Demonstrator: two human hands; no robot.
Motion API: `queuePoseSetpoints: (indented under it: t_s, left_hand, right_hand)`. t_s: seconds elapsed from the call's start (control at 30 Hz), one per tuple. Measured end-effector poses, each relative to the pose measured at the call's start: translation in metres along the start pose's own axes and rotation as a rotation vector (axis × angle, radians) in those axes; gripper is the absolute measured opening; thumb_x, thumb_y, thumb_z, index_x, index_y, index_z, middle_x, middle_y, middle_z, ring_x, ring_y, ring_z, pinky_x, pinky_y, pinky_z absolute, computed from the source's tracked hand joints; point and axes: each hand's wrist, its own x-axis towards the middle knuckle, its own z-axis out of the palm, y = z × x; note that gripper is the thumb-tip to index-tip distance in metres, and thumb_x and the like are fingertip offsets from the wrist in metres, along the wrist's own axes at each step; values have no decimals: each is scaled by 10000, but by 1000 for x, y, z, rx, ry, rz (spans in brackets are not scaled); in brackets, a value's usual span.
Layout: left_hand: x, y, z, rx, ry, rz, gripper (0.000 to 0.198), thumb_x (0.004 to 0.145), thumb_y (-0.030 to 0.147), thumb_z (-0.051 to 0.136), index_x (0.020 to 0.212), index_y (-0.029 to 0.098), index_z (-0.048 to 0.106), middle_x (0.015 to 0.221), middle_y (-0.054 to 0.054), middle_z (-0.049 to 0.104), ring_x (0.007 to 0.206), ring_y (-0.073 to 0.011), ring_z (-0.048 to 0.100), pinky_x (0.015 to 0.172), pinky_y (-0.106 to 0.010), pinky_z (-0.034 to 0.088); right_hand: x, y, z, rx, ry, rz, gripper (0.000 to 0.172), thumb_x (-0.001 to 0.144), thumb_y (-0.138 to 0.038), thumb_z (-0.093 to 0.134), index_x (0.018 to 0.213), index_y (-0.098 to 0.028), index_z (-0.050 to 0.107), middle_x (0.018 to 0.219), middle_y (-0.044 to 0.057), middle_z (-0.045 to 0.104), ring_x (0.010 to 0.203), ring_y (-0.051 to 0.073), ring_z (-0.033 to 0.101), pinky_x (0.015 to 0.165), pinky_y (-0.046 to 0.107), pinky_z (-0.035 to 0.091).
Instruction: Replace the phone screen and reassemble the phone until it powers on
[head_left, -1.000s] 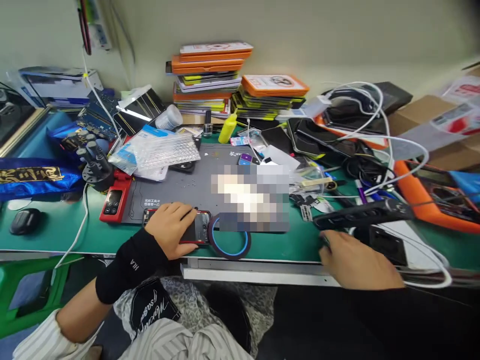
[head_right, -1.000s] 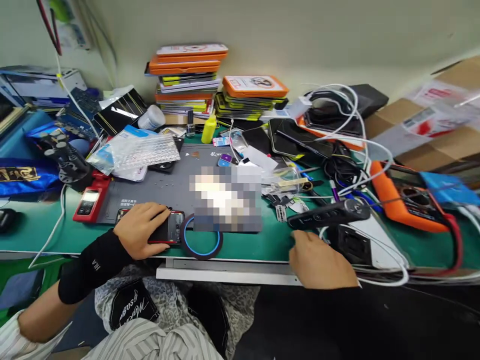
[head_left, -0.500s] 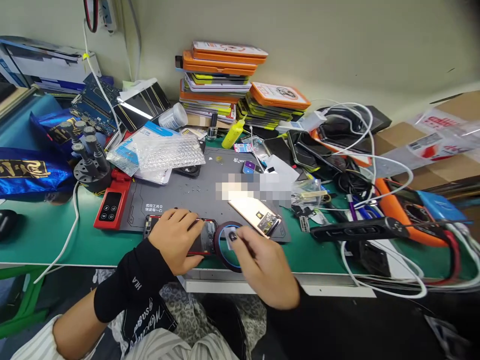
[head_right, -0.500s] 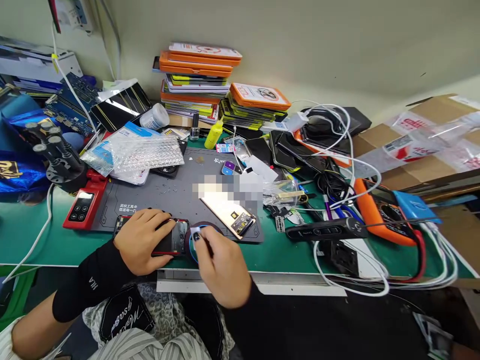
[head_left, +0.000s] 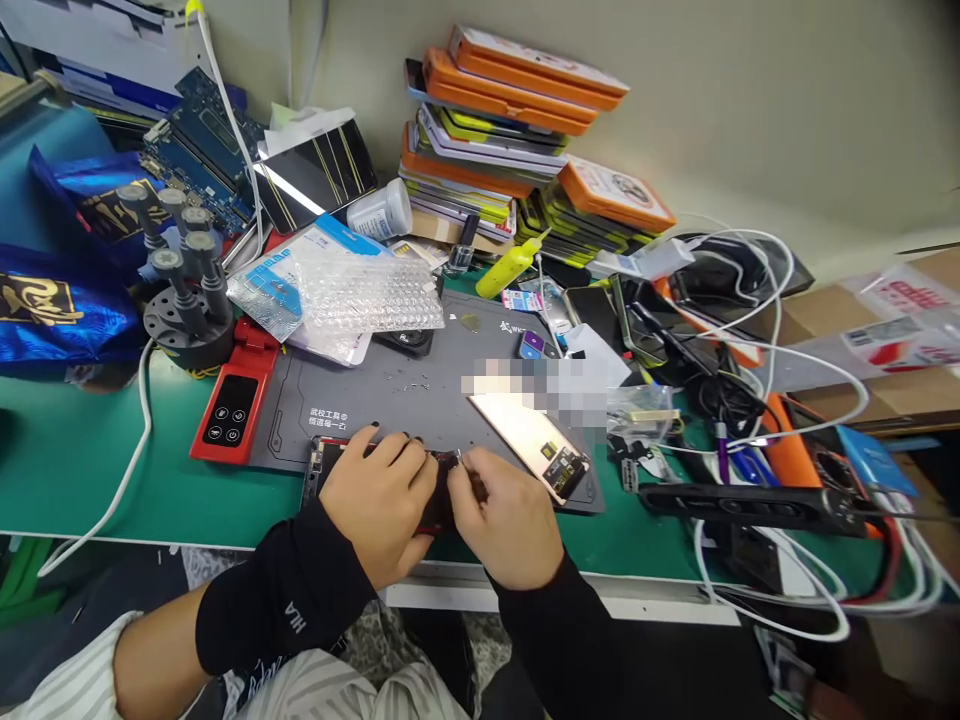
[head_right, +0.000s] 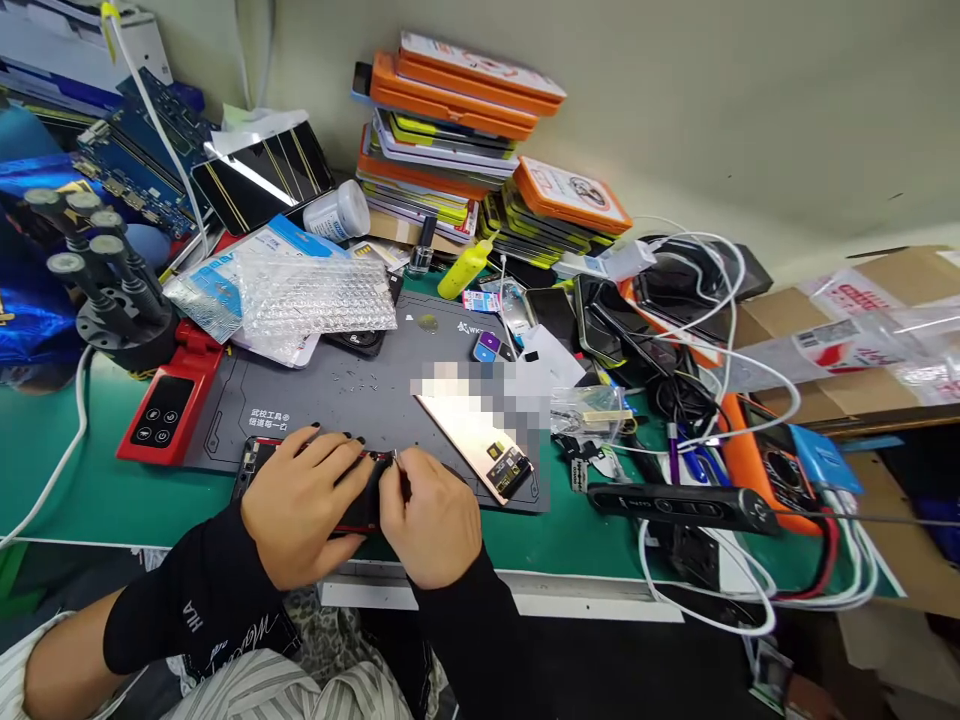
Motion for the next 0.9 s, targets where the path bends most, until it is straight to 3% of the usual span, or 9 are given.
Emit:
queuePoseSetpoints:
  t_s: [0.17, 0.3, 0.6, 0.77, 0.9]
  left_hand:
    - [0, 3, 1, 0, -6, -10, 536, 777, 424, 618, 1194, 97, 543, 1193, -131, 602, 1132, -285, 502, 1005, -475, 331]
    - [0, 5, 2, 43, 0, 3, 551, 805, 435, 604, 1217, 77, 529, 1201, -151, 590, 1149, -301, 488, 1015, -485, 315]
    - [-1, 5, 4, 51, 8, 9, 551, 810, 436, 596, 1208, 61, 534, 1200, -155, 580, 1137, -302, 488, 1013, -498, 322]
    - [-2, 1, 4, 42, -8, 24, 545, 816, 433, 590, 1224, 78, 520, 1207, -159, 580, 1140, -303, 493, 1012, -501, 326]
    - [0, -6, 2, 46, -6, 44, 585, 809, 475, 584, 1240, 86, 515, 1233, -165, 581, 1130, -317, 506, 991, -514, 353]
  right_hand:
    - [2, -5, 0, -101, -17, -2, 274, 847, -198, 402, 580, -227, 349, 490, -8, 480, 420, 130, 388, 487, 283, 198]
    - [4, -5, -2, -208, -108, -1, 263, 840, -205, 398, 578, -218, 379, 448, -3, 479, 393, 133, 388, 489, 285, 154]
    - [7, -7, -6, -142, -203, 51, 251, 814, -216, 394, 569, -220, 341, 444, -10, 415, 401, 121, 321, 494, 280, 120]
    - [10, 0, -13, 46, -213, 77, 293, 797, -267, 421, 532, -221, 304, 426, -43, 327, 395, 102, 302, 448, 251, 199]
    - [-8, 39, -32, 159, -33, 247, 345, 859, -428, 415, 590, -216, 449, 489, -39, 394, 454, 104, 392, 467, 213, 338]
